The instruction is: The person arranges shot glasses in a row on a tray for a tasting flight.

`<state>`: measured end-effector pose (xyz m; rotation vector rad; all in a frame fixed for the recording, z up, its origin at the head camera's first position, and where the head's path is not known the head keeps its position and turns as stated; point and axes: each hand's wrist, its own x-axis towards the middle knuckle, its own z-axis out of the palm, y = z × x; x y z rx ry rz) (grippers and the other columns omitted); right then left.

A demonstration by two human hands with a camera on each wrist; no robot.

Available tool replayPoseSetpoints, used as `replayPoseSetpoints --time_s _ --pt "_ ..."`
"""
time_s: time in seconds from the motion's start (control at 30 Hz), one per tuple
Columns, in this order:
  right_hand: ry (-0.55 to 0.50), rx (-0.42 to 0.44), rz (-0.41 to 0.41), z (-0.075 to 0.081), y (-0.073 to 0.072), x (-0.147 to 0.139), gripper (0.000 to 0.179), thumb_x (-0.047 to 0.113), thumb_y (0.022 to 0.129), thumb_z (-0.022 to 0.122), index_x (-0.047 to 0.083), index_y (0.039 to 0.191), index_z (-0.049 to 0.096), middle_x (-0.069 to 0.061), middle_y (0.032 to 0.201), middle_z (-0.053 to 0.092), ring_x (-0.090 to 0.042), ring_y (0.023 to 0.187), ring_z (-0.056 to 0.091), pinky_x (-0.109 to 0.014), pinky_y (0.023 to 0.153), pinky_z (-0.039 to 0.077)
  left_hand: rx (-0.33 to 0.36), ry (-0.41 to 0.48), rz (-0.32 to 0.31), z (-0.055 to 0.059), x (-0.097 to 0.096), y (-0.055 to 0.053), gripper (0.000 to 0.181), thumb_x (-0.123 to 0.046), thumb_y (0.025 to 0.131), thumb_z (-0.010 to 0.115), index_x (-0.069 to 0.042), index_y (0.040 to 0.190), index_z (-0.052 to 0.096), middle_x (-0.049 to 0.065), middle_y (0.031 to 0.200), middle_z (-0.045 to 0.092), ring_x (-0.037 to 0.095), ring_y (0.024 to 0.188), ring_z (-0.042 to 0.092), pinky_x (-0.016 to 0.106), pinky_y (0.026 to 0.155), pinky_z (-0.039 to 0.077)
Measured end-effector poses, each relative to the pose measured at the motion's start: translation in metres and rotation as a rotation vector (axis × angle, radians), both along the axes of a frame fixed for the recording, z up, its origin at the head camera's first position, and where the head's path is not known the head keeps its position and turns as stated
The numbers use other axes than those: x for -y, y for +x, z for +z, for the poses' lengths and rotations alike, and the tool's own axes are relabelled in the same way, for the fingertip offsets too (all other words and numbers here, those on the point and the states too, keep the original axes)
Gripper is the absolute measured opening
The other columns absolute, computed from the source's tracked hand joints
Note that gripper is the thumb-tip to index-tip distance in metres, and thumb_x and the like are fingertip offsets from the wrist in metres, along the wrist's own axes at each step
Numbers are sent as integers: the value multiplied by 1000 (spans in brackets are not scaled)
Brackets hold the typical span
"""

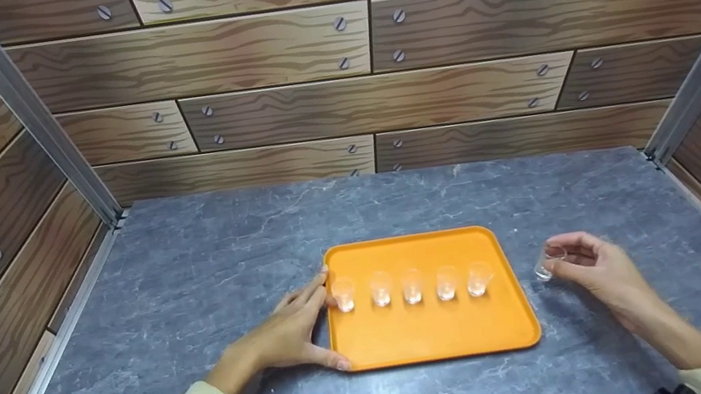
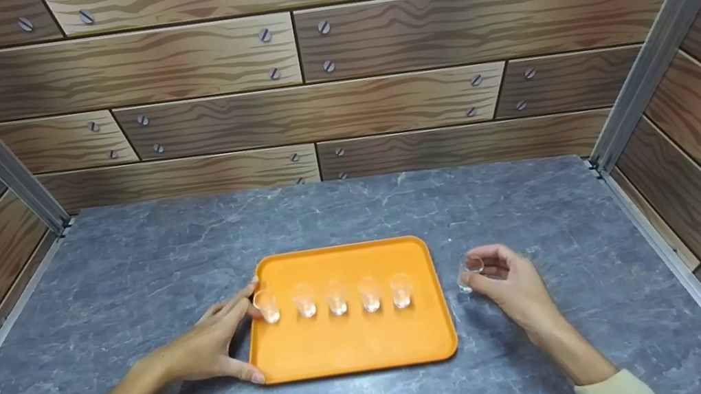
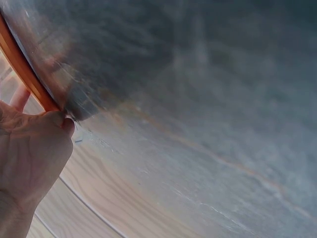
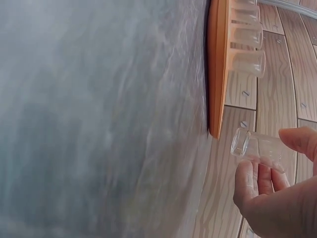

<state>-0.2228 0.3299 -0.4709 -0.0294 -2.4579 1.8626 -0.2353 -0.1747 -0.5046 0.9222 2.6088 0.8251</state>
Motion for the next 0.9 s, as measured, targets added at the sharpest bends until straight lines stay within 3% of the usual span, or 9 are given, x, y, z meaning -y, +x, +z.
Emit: replayPoseSetpoints --time_s 0.67,0.9 --pt "3 12 43 -1 3 26 44 4 98 82 -12 134 62 -8 117 71 -9 104 70 -22 89 58 -32 -22 0 -2 -3 -1 91 -77 78 86 -21 141 50 18 181 12 35 165 16 62 129 11" --pt "64 13 92 -3 -1 33 47 12 99 84 -9 134 63 -14 123 71 -10 106 70 -21 91 56 -34 -7 0 -2 -1 0 91 -73 78 88 -20 140 49 21 180 11 34 165 15 62 129 15"
